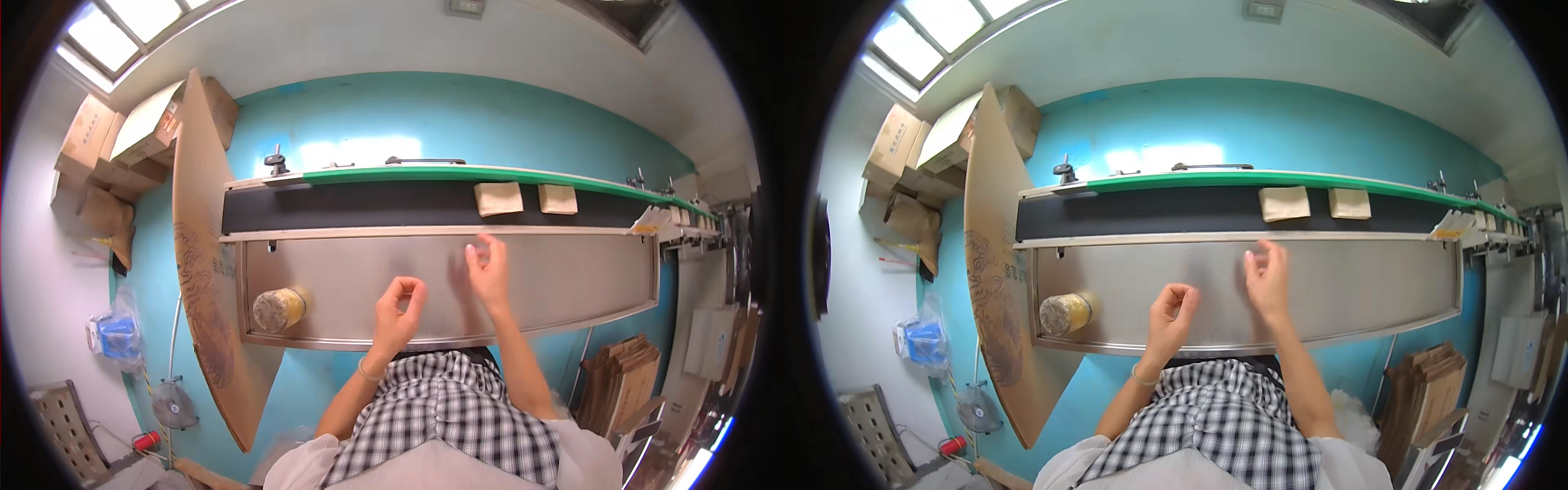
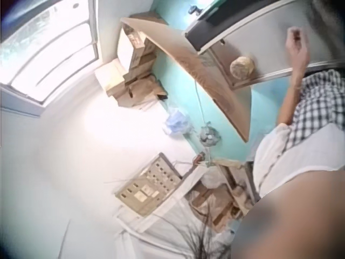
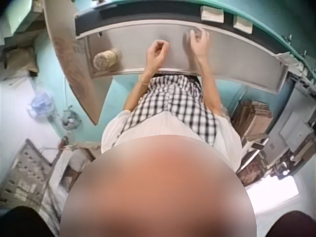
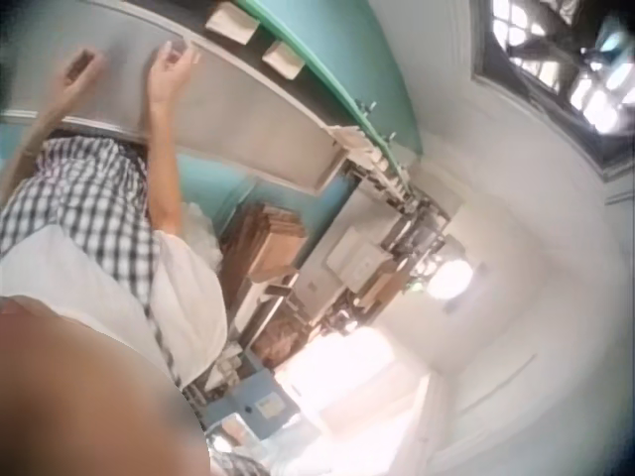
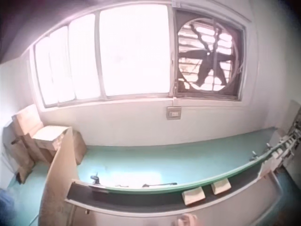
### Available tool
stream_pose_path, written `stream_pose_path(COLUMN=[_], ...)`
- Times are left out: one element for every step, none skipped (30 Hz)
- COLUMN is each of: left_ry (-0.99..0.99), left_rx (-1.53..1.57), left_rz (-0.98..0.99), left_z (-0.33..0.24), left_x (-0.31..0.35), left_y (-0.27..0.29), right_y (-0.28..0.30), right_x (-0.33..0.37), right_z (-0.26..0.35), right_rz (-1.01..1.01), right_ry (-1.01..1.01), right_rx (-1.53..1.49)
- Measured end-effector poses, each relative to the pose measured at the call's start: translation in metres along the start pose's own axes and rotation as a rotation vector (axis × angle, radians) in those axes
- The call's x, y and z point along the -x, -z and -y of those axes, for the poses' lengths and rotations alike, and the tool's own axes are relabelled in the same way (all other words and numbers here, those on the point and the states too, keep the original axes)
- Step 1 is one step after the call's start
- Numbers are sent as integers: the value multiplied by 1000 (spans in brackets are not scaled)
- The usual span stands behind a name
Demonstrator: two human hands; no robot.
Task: The person is transferring stacks of folded paper or cardboard products from a production machine to a conveyor belt system.
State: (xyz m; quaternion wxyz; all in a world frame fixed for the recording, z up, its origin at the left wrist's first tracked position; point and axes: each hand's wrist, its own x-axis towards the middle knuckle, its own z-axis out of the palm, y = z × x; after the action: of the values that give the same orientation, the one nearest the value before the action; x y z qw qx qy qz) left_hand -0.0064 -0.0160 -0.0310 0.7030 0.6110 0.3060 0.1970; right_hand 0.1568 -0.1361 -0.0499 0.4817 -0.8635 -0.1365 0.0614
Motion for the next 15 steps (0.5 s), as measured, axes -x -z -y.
stream_pose_path(left_ry=[-133, -261, -335, -416, -569, -725, -901, -1080, -1132, -1178, -1073, -976, -988, -969, -950], left_rx=[-78, -156, -97, -43, -3, 25, 52, 83, 131, 298, 386, 621, 607, 569, 533], left_rz=[64, 127, 119, 107, 104, 84, 54, 21, -114, -170, -121, 27, 4, -43, -90], left_z=[-23, -49, -81, -116, -147, -177, -206, -232, -235, -253, -250, -269, -277, -283, -289], left_x=[2, 8, 13, 16, 18, 22, 28, 39, 54, 64, 62, 66, 72, 73, 75], left_y=[3, 6, 5, 8, 13, 22, 31, 37, 41, 32, 30, 21, 9, 8, 7], right_y=[3, 8, 14, 18, 32, 45, 54, 68, 65, 76, 53, 61, 65, 61, 58], right_x=[9, 20, 29, 35, 41, 49, 58, 68, 80, 95, 82, 84, 90, 97, 103], right_z=[20, 41, 68, 99, 137, 176, 204, 238, 260, 287, 259, 261, 264, 269, 274], right_rz=[158, 319, 341, 364, 440, 532, 643, 708, 816, 805, 871, 794, 791, 775, 758], right_ry=[-80, -165, -27, 118, 254, 397, 537, 620, 687, 769, 718, 703, 700, 711, 721], right_rx=[-134, -263, -324, -389, -452, -522, -595, -688, -816, -904, -982, -902, -891, -871, -851])
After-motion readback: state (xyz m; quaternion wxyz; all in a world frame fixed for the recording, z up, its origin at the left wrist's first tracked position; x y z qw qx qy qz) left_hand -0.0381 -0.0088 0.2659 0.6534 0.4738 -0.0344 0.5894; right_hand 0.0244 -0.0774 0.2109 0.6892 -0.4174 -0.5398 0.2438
